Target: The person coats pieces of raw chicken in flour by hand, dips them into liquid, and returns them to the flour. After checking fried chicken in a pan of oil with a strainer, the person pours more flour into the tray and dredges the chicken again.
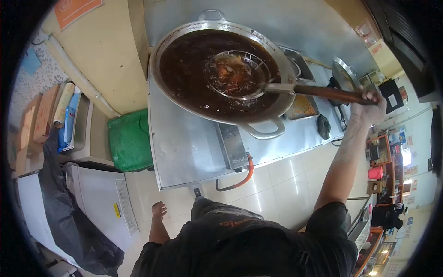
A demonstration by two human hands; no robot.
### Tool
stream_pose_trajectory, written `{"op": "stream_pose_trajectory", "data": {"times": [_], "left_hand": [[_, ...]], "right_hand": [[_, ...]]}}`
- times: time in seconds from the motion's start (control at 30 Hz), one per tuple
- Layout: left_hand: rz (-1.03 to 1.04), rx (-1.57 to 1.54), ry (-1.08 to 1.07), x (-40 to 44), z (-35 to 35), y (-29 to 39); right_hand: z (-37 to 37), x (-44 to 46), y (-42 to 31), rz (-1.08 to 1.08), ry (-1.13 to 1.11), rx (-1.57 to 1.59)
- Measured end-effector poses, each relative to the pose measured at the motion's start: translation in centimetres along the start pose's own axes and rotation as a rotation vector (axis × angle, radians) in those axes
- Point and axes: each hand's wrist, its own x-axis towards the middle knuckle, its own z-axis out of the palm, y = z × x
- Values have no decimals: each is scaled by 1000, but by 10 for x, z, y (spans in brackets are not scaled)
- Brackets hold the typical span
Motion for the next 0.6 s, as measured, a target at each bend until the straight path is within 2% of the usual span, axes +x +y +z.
{"op": "stream_pose_trajectory", "data": {"times": [0.1,0.2,0.27,0.3,0.33,0.4,0.43,0.47,0.5,0.6], "left_hand": [[-22,4,13,-1,-1,-15],[-1,-77,-60,3,-5,-46],[-110,-24,-157,19,-6,-66],[-69,-18,-68,42,6,-95],[2,37,-202,3,13,-78],[-113,180,-329,-30,48,-42],[-58,262,-497,-70,72,-9],[-15,613,-388,-114,115,25],[142,651,-480,-157,143,53],[360,611,-545,-223,222,97]], "right_hand": [[7,7,5,-45,130,-22],[-5,11,2,90,6,139],[3,-5,17,76,19,110],[-7,1,22,69,37,156],[-18,9,29,61,56,200],[-37,9,42,133,66,283],[-27,-10,48,78,133,209],[-14,-27,53,25,202,133],[-31,-33,67,18,111,154],[-68,-49,81,33,-118,-54]]}}
